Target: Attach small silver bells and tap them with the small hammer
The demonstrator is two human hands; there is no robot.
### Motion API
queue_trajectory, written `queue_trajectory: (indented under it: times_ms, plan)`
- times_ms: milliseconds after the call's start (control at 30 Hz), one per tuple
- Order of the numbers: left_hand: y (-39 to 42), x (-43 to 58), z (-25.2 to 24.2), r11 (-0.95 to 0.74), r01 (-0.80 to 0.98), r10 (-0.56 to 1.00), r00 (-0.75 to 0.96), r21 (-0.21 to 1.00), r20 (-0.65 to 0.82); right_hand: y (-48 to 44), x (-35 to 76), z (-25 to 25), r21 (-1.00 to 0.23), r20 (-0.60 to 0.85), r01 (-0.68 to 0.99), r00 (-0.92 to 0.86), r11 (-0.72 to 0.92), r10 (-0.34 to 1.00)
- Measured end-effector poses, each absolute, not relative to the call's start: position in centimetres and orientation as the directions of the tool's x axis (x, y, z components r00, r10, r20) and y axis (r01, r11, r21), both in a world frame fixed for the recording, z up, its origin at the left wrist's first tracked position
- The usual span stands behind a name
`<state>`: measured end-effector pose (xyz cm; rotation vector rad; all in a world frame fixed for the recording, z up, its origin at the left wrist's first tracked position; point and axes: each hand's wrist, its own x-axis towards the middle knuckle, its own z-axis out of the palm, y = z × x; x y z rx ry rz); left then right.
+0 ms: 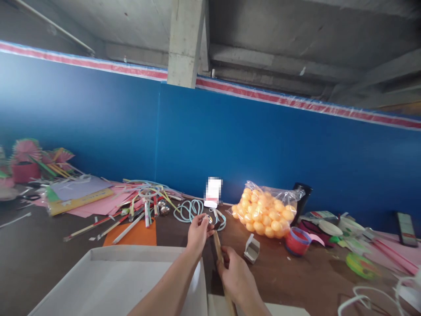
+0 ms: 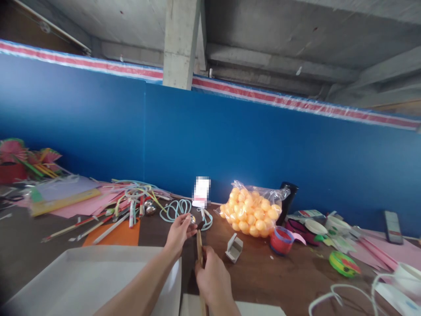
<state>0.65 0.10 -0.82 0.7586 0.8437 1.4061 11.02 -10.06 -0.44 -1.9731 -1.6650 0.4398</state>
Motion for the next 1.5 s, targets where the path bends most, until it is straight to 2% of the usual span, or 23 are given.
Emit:
queue_trajectory:
  times_ms: [167,733,867,1033,1133,1233,1367,1500]
  plan:
    - [0.0,0.6,-0.7,0.048,-0.526,0.998,-0.015,0.849,-0.066,-9.9,11.4,-0.8,-0.577,0.065,0.807,0.200,-0.127,0.978]
    - [0.1,0.7,-1.0,0.034,-0.517,0.999,-0.011,0.855,-0.047,-10.2,11.4,-0.5,-0.616,0.170,0.785,0.213,-0.065,0.962]
    - [0.1,0.7,-1.0,0.038,-0.510,0.999,-0.012,0.859,-0.052,-10.0,11.8,-0.5,-0.640,0.241,0.768,0.206,-0.005,0.948]
    - [-0.1,0.7,-0.7,0.047,-0.486,0.998,-0.016,0.873,-0.062,-10.1,12.4,0.1,-0.669,0.422,0.727,0.206,0.151,0.883]
    - [-0.1,0.7,-0.5,0.049,-0.478,0.998,-0.017,0.877,-0.064,-10.3,12.9,0.6,-0.690,0.502,0.699,0.273,0.189,0.821]
    - [-0.1,0.8,-0.5,0.055,-0.474,0.997,-0.020,0.879,-0.073,-10.4,13.9,1.2,-0.747,0.509,0.646,0.405,0.156,0.759]
    - [-0.1,0.8,-0.6,0.056,-0.473,0.998,-0.009,0.879,-0.068,-10.4,16.3,2.2,-0.866,0.424,0.487,0.591,0.116,0.686]
    - [-0.1,0.7,-0.5,0.050,-0.464,0.998,-0.006,0.885,-0.060,-10.2,18.7,2.6,-0.916,0.337,0.398,0.703,0.045,0.626]
